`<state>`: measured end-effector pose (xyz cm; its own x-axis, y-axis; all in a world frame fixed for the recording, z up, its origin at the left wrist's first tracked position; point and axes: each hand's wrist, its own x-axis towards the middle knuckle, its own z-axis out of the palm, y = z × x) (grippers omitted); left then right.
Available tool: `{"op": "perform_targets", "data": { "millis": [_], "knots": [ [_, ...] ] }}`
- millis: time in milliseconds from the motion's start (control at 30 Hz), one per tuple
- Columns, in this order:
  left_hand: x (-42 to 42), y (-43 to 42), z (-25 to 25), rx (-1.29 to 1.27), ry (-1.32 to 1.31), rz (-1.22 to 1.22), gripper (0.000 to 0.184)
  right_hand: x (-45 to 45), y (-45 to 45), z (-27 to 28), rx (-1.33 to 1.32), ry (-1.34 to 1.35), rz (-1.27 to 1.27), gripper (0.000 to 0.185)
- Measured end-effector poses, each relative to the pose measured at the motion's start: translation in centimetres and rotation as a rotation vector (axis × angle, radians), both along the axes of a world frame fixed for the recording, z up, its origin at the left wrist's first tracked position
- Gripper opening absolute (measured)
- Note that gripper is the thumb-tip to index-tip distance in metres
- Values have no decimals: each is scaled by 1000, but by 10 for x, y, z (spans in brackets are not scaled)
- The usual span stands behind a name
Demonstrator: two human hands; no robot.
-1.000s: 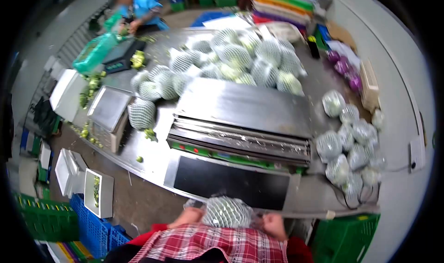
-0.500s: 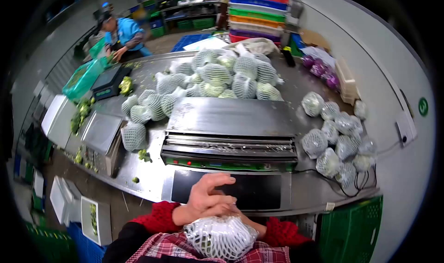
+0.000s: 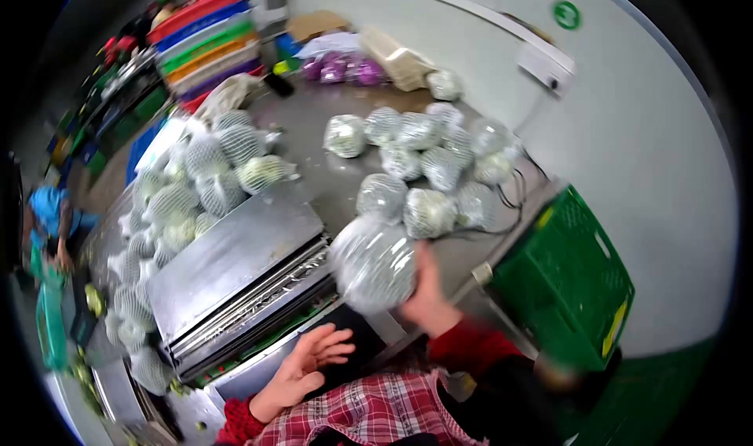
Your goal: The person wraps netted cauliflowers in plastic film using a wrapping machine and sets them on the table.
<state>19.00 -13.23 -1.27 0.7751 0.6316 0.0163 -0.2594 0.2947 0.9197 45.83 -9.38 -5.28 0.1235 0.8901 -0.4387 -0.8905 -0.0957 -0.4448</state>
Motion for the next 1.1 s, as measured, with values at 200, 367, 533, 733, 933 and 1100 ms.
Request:
{"op": "perform_targets", "data": {
  "millis": [200,367,533,733,933,1100],
  "knots": [
    [-31,25,-20,58,447,215,45,202,123,-24,-292,-717,-6,79],
    [-62,32,-11,114,421,447,43,171,163,16,-291,-2318,75,33],
    [-63,71,7,310,406,623,38,-92,331,34,723,-1463,356,40],
    [-86,95,20,497,589,773,35,-293,507,8,225,-1974,595,78],
    [-128,137,-2,561,791,991,31,-284,469,-17,942,-1982,290,55],
    [-162,267,-29,590,951,1252,51,-273,451,-34,909,-1926,94,63]
  ]
}}
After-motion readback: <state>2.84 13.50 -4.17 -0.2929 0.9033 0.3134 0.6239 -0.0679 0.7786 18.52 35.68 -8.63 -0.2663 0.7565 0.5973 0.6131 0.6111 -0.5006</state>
